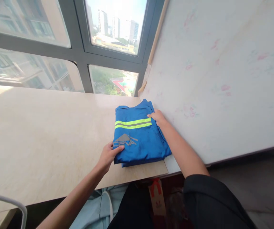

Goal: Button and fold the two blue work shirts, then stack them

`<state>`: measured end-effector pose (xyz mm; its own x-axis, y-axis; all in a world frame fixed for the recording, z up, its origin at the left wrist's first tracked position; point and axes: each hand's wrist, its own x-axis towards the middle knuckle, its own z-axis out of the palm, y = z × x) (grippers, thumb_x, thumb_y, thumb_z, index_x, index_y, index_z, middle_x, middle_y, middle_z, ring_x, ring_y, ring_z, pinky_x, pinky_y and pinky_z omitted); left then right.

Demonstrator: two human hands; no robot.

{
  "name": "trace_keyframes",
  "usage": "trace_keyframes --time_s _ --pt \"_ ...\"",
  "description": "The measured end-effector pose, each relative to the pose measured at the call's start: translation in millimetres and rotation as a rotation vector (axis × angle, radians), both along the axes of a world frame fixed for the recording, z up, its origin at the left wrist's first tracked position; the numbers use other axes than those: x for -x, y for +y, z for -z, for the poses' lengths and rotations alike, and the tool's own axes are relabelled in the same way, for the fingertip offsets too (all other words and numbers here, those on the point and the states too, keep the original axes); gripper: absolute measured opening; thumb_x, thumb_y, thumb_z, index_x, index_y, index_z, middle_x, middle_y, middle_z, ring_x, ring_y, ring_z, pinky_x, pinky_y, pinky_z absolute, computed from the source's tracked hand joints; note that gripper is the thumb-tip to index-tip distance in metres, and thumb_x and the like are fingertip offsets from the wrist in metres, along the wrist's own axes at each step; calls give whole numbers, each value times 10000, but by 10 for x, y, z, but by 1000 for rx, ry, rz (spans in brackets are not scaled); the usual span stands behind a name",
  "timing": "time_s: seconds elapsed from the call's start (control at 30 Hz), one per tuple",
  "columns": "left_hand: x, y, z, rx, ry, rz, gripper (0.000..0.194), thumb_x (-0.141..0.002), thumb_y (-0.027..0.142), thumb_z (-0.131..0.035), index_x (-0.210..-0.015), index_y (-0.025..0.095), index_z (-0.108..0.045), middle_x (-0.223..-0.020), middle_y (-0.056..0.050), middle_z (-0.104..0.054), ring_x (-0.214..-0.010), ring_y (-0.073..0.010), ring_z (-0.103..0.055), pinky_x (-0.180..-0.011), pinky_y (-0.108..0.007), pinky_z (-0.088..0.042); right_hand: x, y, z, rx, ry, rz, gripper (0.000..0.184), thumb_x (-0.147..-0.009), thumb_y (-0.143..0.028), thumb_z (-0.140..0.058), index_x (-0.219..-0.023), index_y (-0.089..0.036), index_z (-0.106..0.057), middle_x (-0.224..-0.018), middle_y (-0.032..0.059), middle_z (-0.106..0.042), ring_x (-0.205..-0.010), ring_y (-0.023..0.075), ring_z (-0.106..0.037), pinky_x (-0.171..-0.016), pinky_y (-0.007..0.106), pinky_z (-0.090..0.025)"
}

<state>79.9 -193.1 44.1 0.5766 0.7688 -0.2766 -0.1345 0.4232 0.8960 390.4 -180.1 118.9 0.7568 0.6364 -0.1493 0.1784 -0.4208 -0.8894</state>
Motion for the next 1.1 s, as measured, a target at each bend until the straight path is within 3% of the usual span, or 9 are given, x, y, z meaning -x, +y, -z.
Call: trace_keyframes --time_s 0.1,0.23,0.4,0.5,0.57,0.67,0.8,0.93,1.1 --pt "-187 -57 199 -47 53 -12 518 -588 375 -858 -1011 115 -711 -997 -128 -768 -926 -287 -718 -829 -393 -595 -133 -49 109 67 -45 32 191 -613 -55 -720 -790 -120 -693 -733 52 -733 -695 210 -696 -721 351 -592" --pt "-111 -100 394 20 91 57 566 -605 411 -854 -1066 121 -699 -1074 -140 -756 -995 -292 -711 -903 -410 -579 -134 -29 326 156 -105 22 225 -628 -56 -715 -846 -112 -704 -819 73 -745 -736 215 -704 -698 317 -580" --pt "44 -85 379 12 156 164 567 -631 419 -845 -1091 135 -675 -1102 -137 -746 -1017 -281 -703 -907 -379 -570 -12 -42 553 268 -281 29 418 -683 -59 -663 -1100 -37 -652 -1077 217 -703 -1019 342 -673 -878 433 -543" --pt "73 -67 344 -47 295 200 603 -726 461 -761 -1195 119 -601 -1057 -152 -735 -955 -280 -707 -851 -405 -582 112 -23 617 246 -462 -12 630 -740 -59 -603 -1360 -41 -495 -1385 276 -524 -1297 381 -503 -1072 505 -414" --pt "71 -57 326 -241 447 66 664 -792 474 -685 -1316 106 -508 -1115 -174 -698 -977 -296 -694 -868 -459 -571 175 49 662 183 -689 -112 658 -800 -95 -554 -1442 -72 -411 -1503 254 -404 -1397 361 -389 -1138 507 -342" --pt "13 -35 279 -777 625 -168 679 -866 433 -596 -1428 101 -410 -1372 -235 -547 -1264 -363 -552 -1041 -559 -460 188 234 792 99 -974 -274 595 -882 -219 -516 -1443 -53 -408 -1512 253 -381 -1423 350 -339 -1160 489 -312" --pt "-207 12 238 -1255 674 3 622 -931 453 -527 -1451 126 -429 -1579 -214 -342 -1503 -365 -241 -1190 -575 -283 90 425 1127 190 -973 -330 541 -942 -362 -483 -1385 -51 -483 -1484 263 -423 -1402 357 -359 -1152 515 -277" --pt "-419 58 353 -1325 778 286 661 -956 492 -465 -1460 65 -435 -1588 -228 -320 -1524 -363 -172 -1224 -613 -166 -20 412 1451 266 -909 -399 421 -994 -395 -402 -1264 -134 -593 -1370 194 -577 -1312 312 -471 -1133 542 -273" --pt "-422 55 529 -1302 831 324 662 -978 515 -396 -1502 110 -398 -1613 -183 -278 -1526 -337 -185 -1204 -640 -185 -109 340 1565 220 -897 -412 449 -1023 -409 -339 -1297 -152 -585 -1417 158 -563 -1340 285 -462 -1150 515 -256"
